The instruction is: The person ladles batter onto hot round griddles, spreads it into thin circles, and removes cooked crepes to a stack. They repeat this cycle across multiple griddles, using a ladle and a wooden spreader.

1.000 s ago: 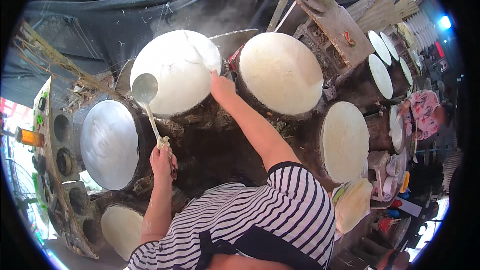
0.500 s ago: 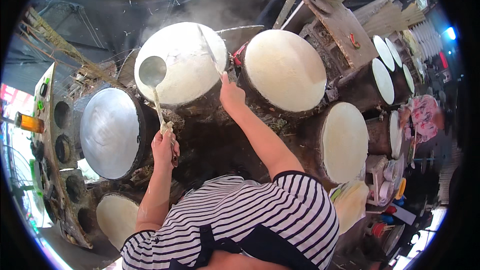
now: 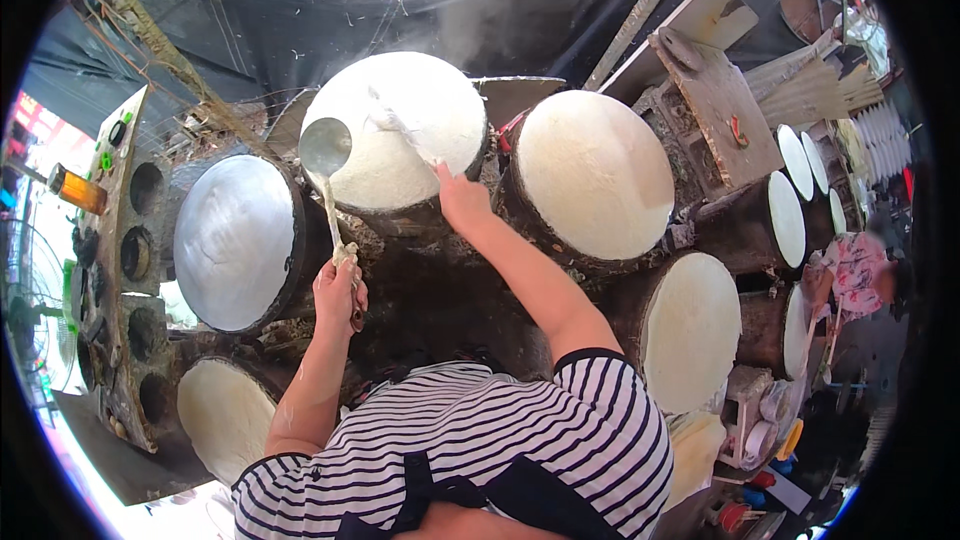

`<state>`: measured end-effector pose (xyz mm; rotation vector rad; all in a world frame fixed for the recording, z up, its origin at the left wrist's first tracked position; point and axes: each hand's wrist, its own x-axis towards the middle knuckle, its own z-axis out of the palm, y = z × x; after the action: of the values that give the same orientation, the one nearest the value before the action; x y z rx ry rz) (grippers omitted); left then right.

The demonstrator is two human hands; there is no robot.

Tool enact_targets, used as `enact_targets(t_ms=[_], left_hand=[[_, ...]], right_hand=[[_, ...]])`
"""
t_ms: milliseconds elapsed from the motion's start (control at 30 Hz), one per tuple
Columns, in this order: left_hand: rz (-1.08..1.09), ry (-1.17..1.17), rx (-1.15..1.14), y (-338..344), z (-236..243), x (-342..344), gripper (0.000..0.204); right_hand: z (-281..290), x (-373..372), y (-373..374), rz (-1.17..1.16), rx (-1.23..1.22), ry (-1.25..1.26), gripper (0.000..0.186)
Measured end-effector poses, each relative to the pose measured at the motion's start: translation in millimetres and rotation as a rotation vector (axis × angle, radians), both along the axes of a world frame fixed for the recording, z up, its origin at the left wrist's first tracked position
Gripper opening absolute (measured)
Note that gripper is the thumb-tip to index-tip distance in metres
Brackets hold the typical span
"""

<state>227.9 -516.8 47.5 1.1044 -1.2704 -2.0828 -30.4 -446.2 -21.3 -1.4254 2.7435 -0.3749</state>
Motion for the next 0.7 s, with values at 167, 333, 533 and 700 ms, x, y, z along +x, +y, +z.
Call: enact_targets(t_ms=[167, 333, 533, 700], left_hand=[[0.065, -0.032, -0.019, 2, 2, 8, 0.016], [0.068, -0.172, -0.167, -14, -6, 3, 0.017], [-0.044, -0.383, -0.604, -74, -22, -48, 0.022], [-0.108, -0.443, -1.053, -110, -89, -65, 0.032]], right_hand=[[11, -20, -10, -0.082, -0.036, -0.032, 0.043], [3, -19, -11, 0.172, 0.008, 0.004, 0.044], [25, 11, 14, -0.02, -0.094, -0.139, 0.048], [-3, 99, 28, -0.318, -0.41, -0.689, 0.048]])
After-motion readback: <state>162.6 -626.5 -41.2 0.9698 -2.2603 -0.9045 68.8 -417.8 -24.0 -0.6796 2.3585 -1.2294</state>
